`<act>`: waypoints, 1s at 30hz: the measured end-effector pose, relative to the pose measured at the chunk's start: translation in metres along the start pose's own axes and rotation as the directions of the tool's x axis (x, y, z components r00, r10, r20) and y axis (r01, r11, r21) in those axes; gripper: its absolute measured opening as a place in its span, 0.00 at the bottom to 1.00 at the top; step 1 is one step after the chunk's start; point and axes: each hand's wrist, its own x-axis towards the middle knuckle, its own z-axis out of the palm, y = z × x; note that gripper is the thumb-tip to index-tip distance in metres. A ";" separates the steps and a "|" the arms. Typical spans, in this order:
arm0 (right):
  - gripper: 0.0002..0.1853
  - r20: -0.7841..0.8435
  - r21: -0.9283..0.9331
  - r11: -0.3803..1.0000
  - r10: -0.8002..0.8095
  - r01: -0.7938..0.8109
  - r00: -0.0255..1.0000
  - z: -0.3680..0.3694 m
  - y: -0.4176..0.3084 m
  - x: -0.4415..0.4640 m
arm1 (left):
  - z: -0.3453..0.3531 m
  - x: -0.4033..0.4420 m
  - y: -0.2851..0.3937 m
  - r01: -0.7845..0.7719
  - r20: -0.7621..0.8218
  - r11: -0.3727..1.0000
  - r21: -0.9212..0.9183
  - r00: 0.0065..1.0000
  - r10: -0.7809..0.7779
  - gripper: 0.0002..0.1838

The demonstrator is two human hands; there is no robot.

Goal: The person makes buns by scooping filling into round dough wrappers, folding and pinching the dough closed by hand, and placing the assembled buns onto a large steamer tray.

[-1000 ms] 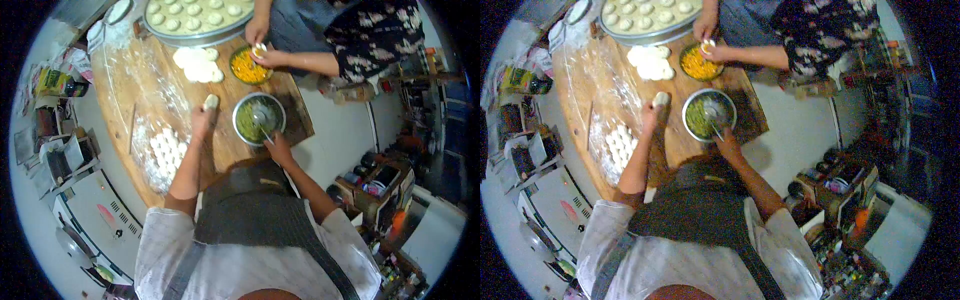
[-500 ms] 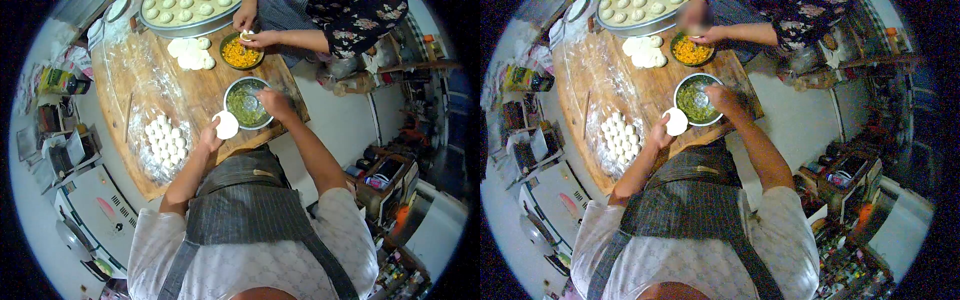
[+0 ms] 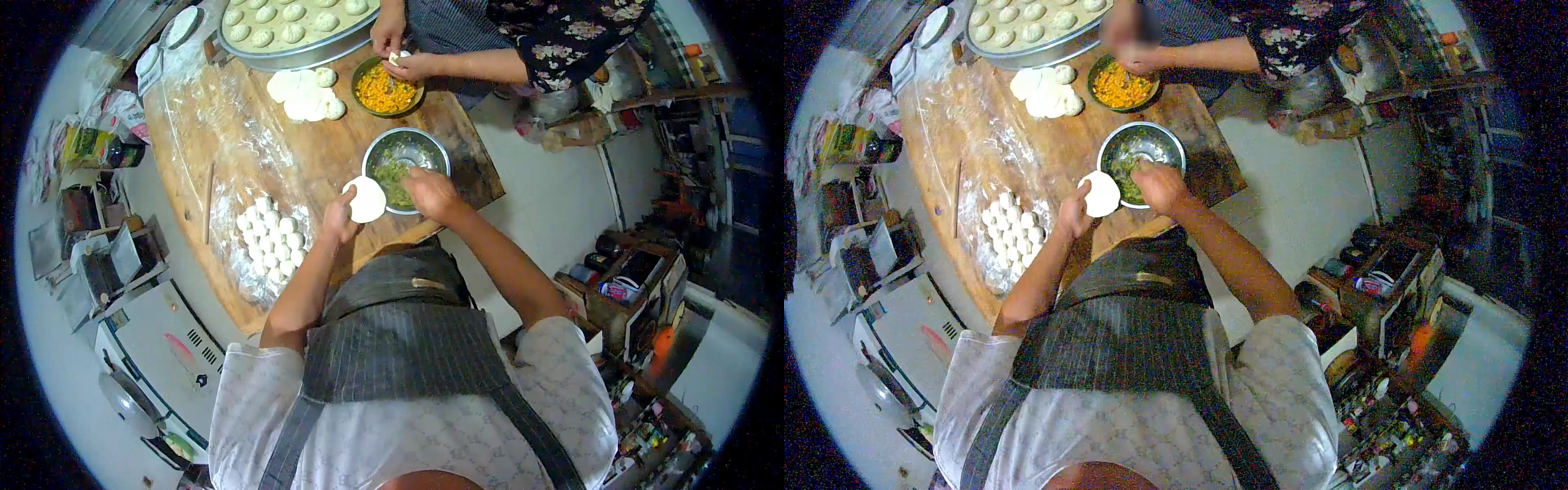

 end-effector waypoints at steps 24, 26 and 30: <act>0.11 0.130 0.062 0.932 0.348 -0.358 0.928 -0.032 -0.004 -0.061 | 0.006 0.004 -0.004 -0.019 -0.056 0.979 0.203 0.998 0.031 0.23; 0.12 0.106 -0.041 0.855 0.518 -0.517 0.849 -0.044 -0.006 -0.047 | 0.007 -0.004 -0.011 -0.036 -0.084 0.963 0.267 0.995 0.061 0.25; 0.10 0.166 -0.153 0.807 0.590 -0.571 0.790 -0.026 0.001 -0.048 | 0.021 -0.019 -0.014 0.049 -0.015 0.996 0.073 0.999 -0.048 0.21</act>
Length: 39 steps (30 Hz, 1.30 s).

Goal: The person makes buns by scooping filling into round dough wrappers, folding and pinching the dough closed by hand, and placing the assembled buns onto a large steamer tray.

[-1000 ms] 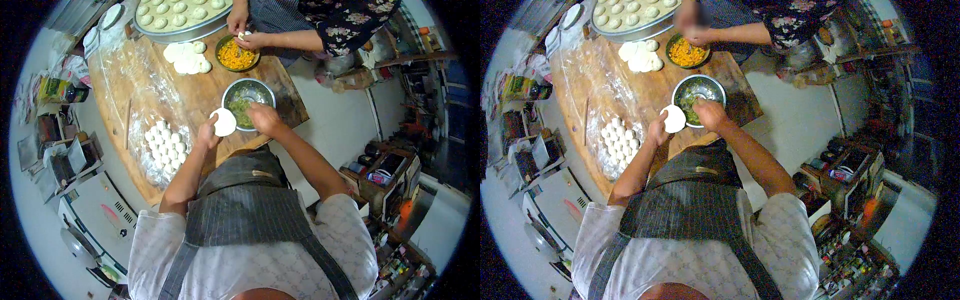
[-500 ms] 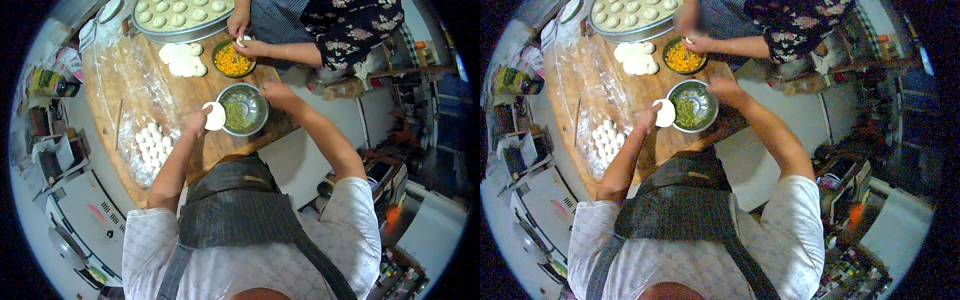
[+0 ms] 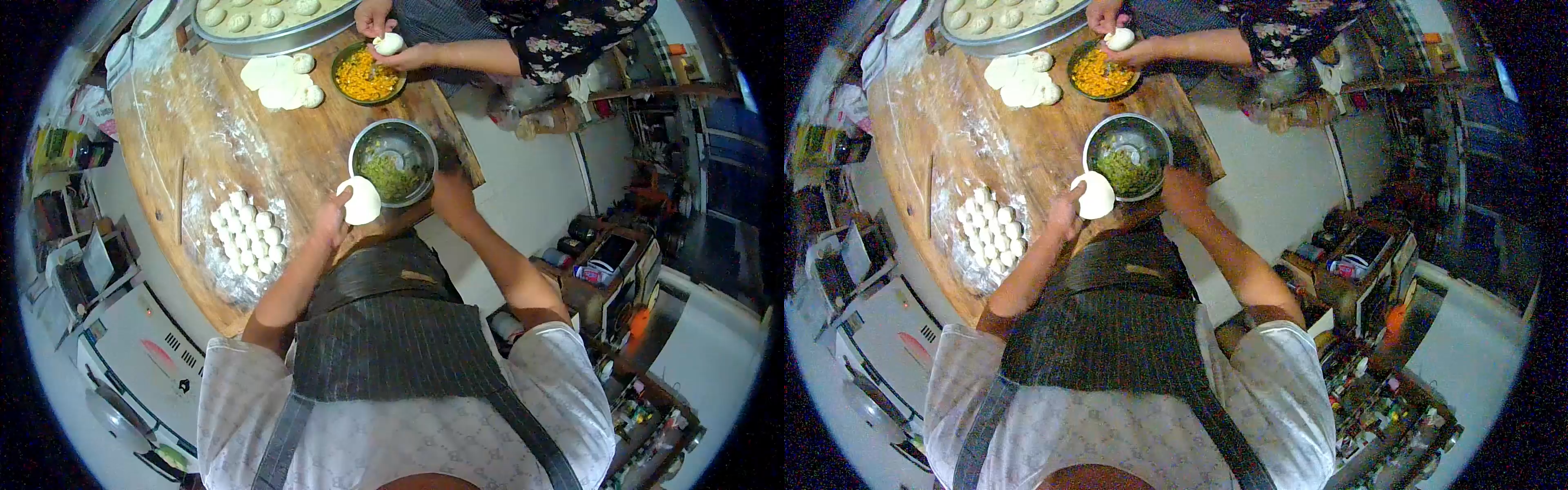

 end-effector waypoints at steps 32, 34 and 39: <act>0.12 -0.312 0.814 0.538 0.088 0.218 0.946 0.051 -0.008 -0.037 | 0.070 0.025 0.006 0.020 0.058 0.988 -0.155 0.998 -0.011 0.21; 0.11 -0.424 0.679 0.667 0.015 0.307 0.906 0.059 -0.009 -0.043 | 0.077 0.025 0.006 0.080 0.154 0.947 -0.312 0.988 -0.033 0.21; 0.11 -0.404 0.490 0.818 -0.094 0.302 0.910 0.058 -0.016 -0.053 | 0.070 0.027 -0.002 0.057 0.052 0.962 -0.267 0.998 -0.045 0.22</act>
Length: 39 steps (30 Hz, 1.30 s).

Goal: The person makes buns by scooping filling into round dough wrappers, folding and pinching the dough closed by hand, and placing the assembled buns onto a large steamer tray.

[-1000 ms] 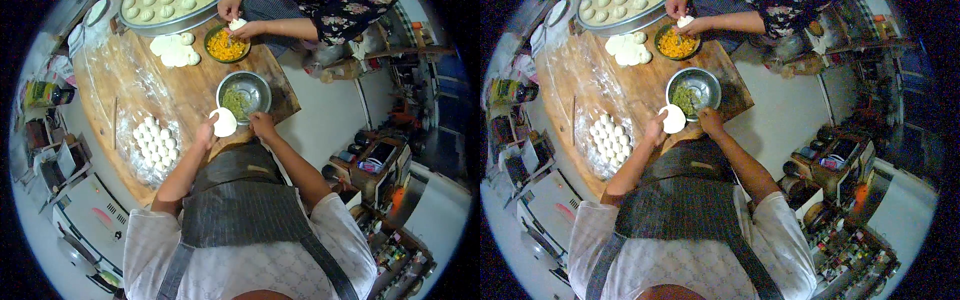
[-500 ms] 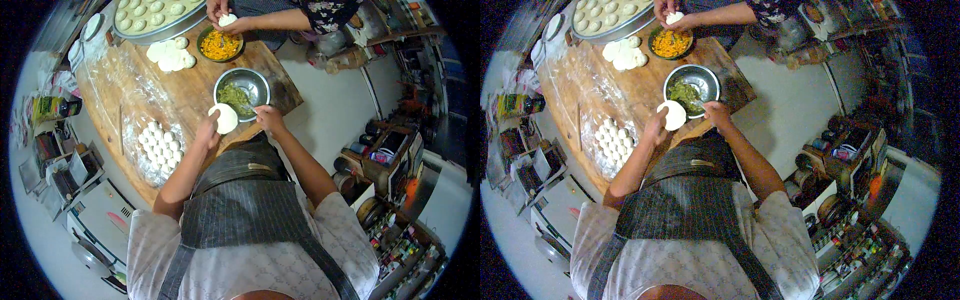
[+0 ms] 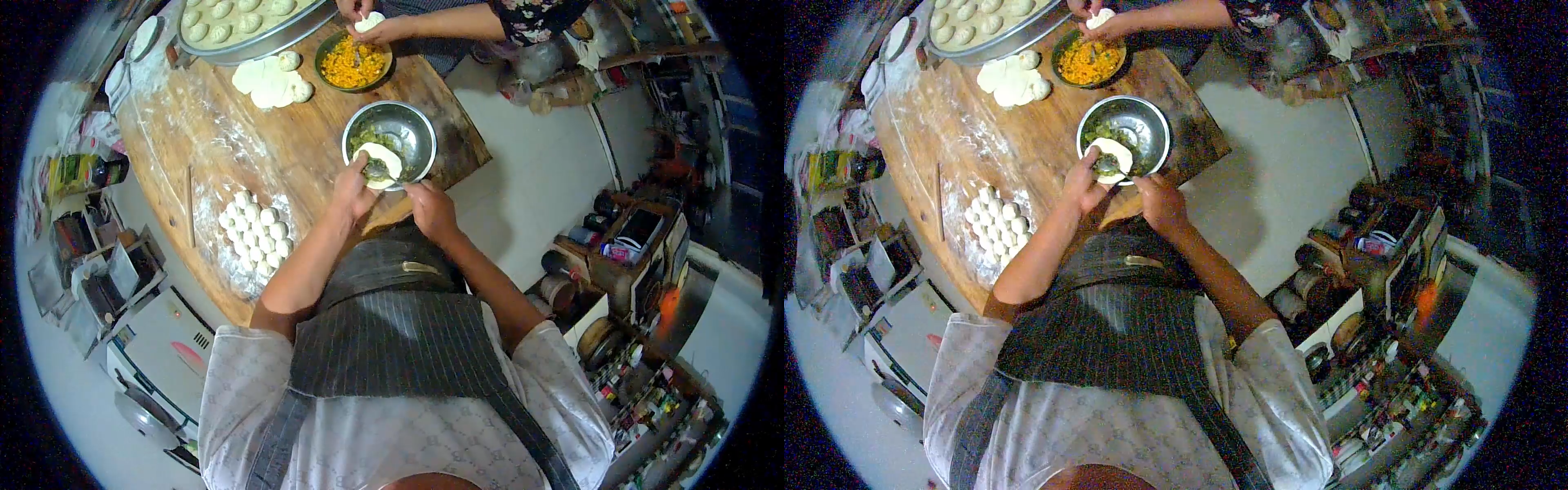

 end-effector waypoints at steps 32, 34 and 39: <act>0.11 0.031 0.395 0.856 0.350 -0.333 0.936 -0.016 0.005 0.030 | -0.016 -0.018 0.021 -0.025 -0.056 0.971 0.236 0.998 0.039 0.19; 0.11 -0.119 0.219 0.966 0.166 -0.137 0.979 -0.008 0.003 0.019 | 0.007 -0.026 0.016 -0.017 -0.089 0.976 0.215 0.995 0.037 0.20; 0.14 -0.038 -0.136 0.990 -0.040 0.035 0.998 0.000 -0.011 -0.007 | 0.004 -0.013 0.001 -0.033 0.059 0.999 -0.029 0.998 0.034 0.21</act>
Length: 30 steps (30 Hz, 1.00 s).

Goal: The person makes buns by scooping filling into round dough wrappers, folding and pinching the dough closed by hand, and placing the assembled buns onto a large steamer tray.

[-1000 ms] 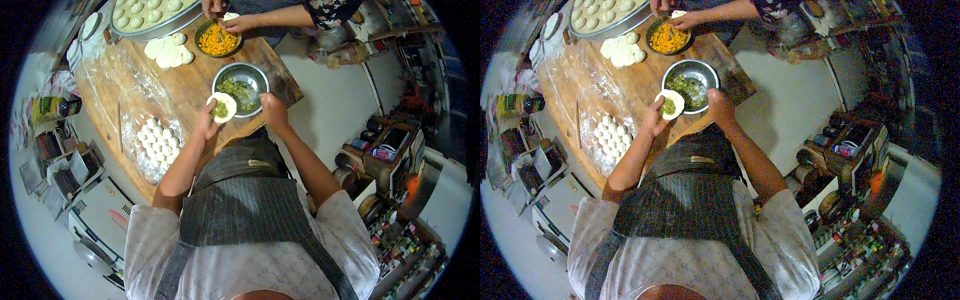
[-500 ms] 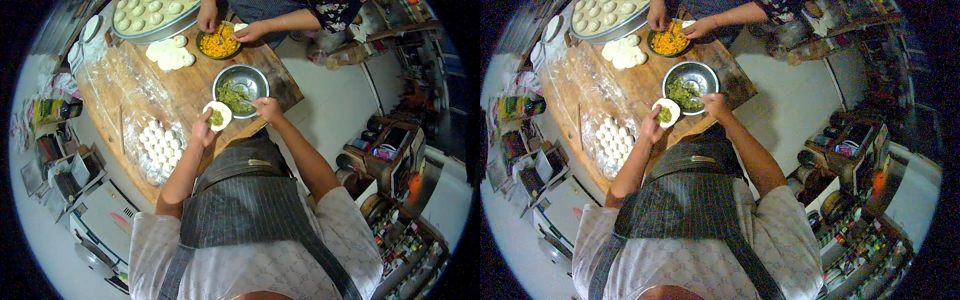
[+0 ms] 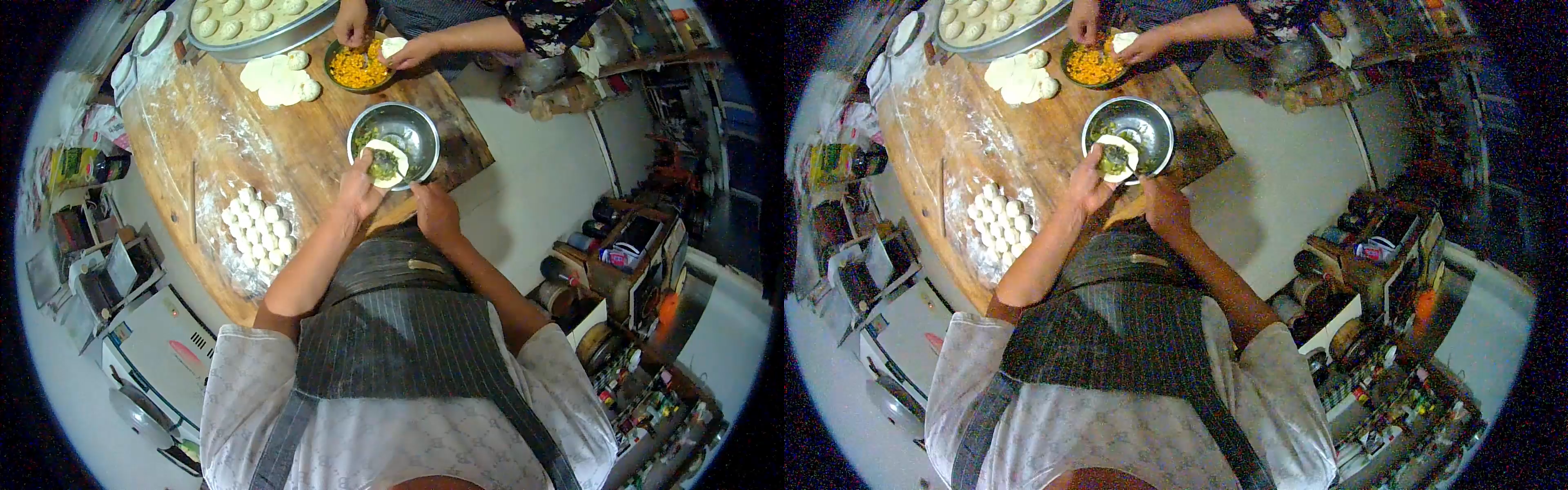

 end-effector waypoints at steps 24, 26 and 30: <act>0.13 0.378 0.567 0.688 0.272 -0.453 0.885 0.011 0.009 0.047 | -0.009 -0.048 0.023 -0.094 0.254 0.867 0.490 0.967 -0.038 0.22; 0.13 0.502 0.544 0.645 0.263 -0.537 0.824 0.009 0.008 0.046 | -0.005 -0.051 0.022 -0.103 0.205 0.798 0.594 0.978 -0.026 0.22; 0.11 0.305 0.473 0.826 0.173 -0.307 0.936 0.002 -0.005 0.036 | -0.008 -0.048 0.021 -0.072 0.159 0.753 0.654 0.986 -0.044 0.21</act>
